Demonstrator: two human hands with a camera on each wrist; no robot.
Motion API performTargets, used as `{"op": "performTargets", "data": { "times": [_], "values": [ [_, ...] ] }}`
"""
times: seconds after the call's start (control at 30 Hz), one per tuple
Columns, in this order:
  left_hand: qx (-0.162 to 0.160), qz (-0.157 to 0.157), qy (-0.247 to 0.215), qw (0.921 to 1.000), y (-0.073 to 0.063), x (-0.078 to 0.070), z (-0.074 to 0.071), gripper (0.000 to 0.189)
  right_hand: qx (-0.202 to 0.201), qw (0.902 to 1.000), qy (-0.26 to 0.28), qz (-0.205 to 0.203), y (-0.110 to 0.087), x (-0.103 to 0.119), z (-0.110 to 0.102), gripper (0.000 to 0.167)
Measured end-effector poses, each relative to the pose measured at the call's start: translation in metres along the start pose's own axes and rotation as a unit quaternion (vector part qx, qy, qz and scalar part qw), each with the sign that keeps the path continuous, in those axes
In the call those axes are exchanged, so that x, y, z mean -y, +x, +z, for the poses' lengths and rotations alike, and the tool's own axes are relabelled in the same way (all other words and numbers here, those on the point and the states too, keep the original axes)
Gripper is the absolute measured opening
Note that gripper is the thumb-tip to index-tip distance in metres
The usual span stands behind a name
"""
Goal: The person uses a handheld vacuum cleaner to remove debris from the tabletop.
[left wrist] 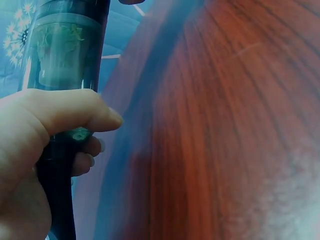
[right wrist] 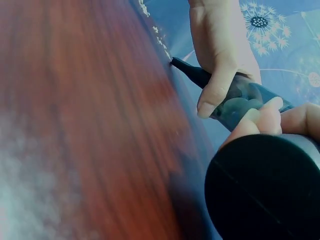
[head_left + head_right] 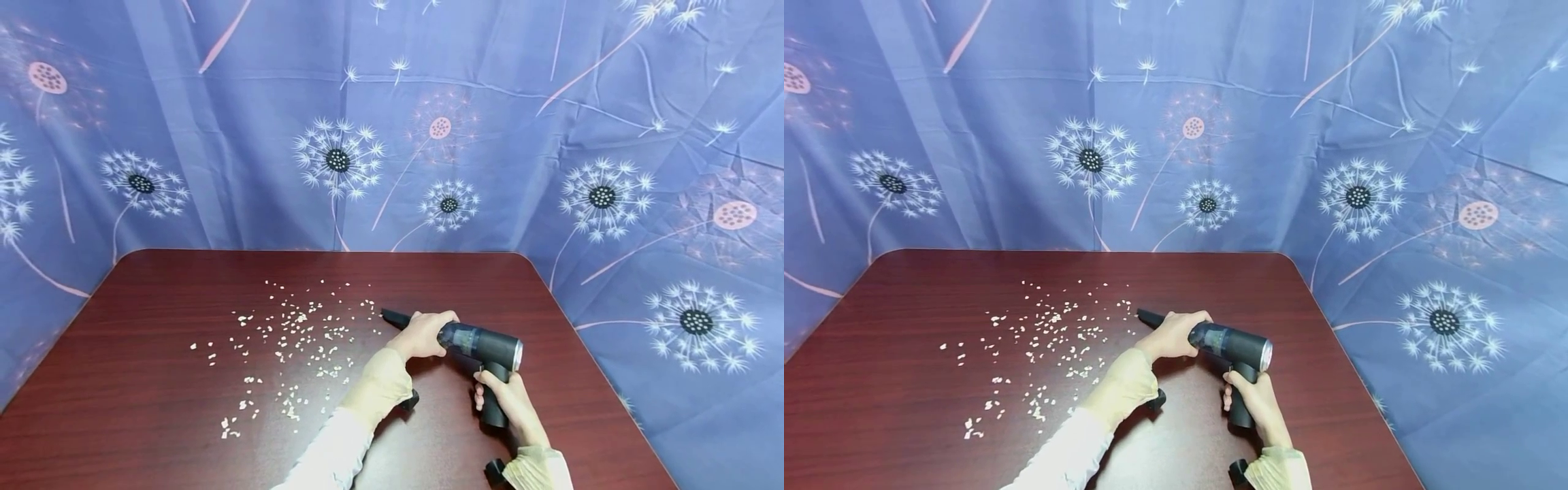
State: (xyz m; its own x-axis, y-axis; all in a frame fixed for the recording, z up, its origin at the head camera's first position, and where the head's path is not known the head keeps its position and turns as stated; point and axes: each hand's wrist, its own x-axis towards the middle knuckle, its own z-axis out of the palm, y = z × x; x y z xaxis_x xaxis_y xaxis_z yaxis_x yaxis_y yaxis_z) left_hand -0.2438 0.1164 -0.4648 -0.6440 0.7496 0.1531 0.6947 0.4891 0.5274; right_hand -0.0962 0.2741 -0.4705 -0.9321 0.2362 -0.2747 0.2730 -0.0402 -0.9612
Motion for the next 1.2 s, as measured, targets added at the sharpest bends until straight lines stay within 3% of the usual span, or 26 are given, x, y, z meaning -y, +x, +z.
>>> {"op": "performTargets", "data": {
  "times": [0.3,0.53,0.7,0.97,1.2],
  "values": [
    [-0.018,-0.006,0.022,0.9996,-0.007,-0.004,0.002,0.058,0.027,0.9995,-0.015,0.004,0.001,-0.001,-0.006,0.012],
    [-0.038,-0.004,0.045,0.9983,-0.017,-0.015,0.010,0.056,0.064,0.9975,-0.019,0.021,-0.003,-0.001,-0.021,0.013],
    [-0.052,-0.007,0.050,0.9974,-0.021,-0.014,0.012,0.056,0.075,0.9967,-0.025,0.018,-0.002,-0.001,-0.019,0.015],
    [-0.039,-0.008,0.043,0.9983,-0.020,0.000,0.009,0.056,0.048,0.9986,-0.003,0.020,-0.003,-0.004,-0.003,0.010],
    [-0.014,-0.006,0.036,0.9993,-0.016,0.004,-0.003,0.054,0.008,0.9997,0.022,0.010,-0.003,-0.004,0.013,0.008]
  ]
}}
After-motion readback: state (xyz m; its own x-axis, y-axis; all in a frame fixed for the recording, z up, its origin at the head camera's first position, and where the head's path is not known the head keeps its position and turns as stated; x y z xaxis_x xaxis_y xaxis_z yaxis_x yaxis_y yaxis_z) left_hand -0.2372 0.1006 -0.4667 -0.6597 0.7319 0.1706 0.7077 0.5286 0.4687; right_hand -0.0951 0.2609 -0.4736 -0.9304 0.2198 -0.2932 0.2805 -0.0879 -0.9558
